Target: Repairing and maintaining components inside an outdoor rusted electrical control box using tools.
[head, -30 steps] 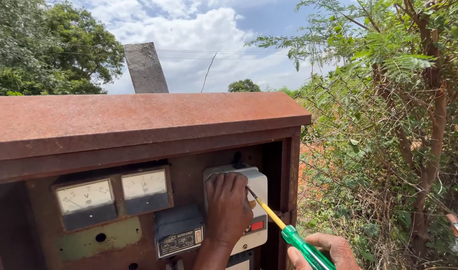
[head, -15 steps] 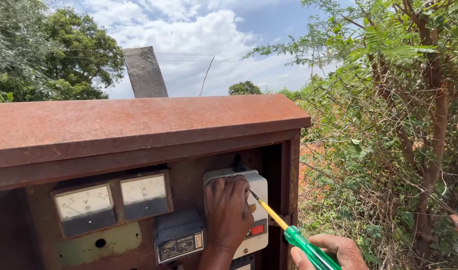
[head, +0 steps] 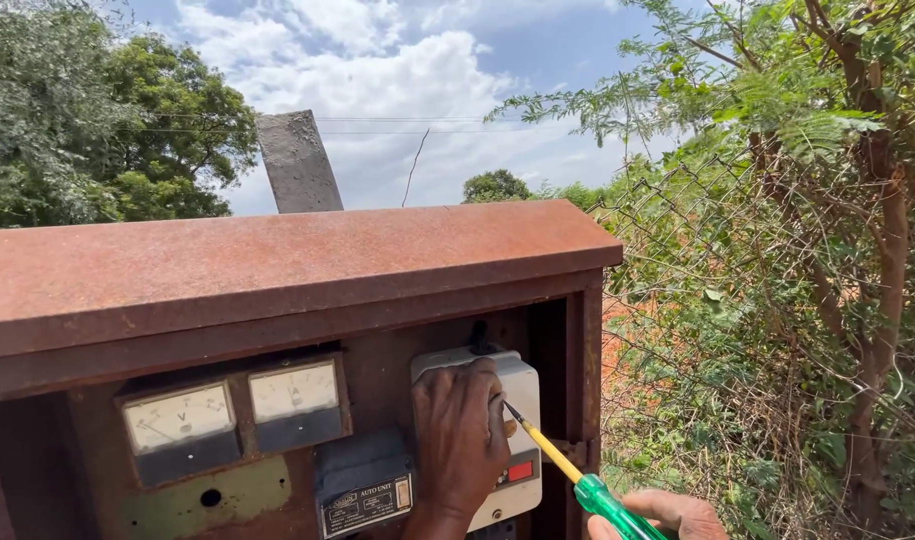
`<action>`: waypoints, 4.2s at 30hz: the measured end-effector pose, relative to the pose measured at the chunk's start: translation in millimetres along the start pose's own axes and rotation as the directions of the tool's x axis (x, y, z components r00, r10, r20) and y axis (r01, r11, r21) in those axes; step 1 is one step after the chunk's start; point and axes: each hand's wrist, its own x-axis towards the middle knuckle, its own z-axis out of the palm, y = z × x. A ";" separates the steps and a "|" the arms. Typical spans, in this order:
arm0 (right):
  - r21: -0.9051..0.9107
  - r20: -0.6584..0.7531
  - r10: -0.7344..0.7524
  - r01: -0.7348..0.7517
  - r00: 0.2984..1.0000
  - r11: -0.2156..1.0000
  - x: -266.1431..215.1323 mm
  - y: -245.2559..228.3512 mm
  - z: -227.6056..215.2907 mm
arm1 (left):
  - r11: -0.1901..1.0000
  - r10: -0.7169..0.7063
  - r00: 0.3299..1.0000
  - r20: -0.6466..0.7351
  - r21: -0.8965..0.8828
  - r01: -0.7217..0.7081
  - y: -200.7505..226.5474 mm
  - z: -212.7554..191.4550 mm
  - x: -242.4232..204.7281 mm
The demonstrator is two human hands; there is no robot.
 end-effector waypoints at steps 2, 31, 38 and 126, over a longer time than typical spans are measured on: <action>0.032 0.049 0.008 -0.010 0.999 0.999 4.6 8.0 -1.0 | 1.000 0.024 1.000 -0.004 -0.006 -0.024 -1.2 -0.5 -0.9; 0.065 -0.007 -0.001 0.002 1.000 0.998 3.1 -0.6 0.8 | 0.978 -0.199 0.971 0.131 -0.029 0.205 0.9 -2.2 4.1; -0.033 0.150 0.120 -0.116 0.981 0.993 0.0 -19.2 -10.0 | 0.964 -0.243 0.961 0.131 -0.077 0.254 4.0 -2.7 4.1; 0.407 0.215 -0.095 0.000 0.972 0.914 68.5 -95.4 91.1 | 0.743 -0.585 0.811 -0.029 -0.420 0.521 -59.1 47.3 -39.3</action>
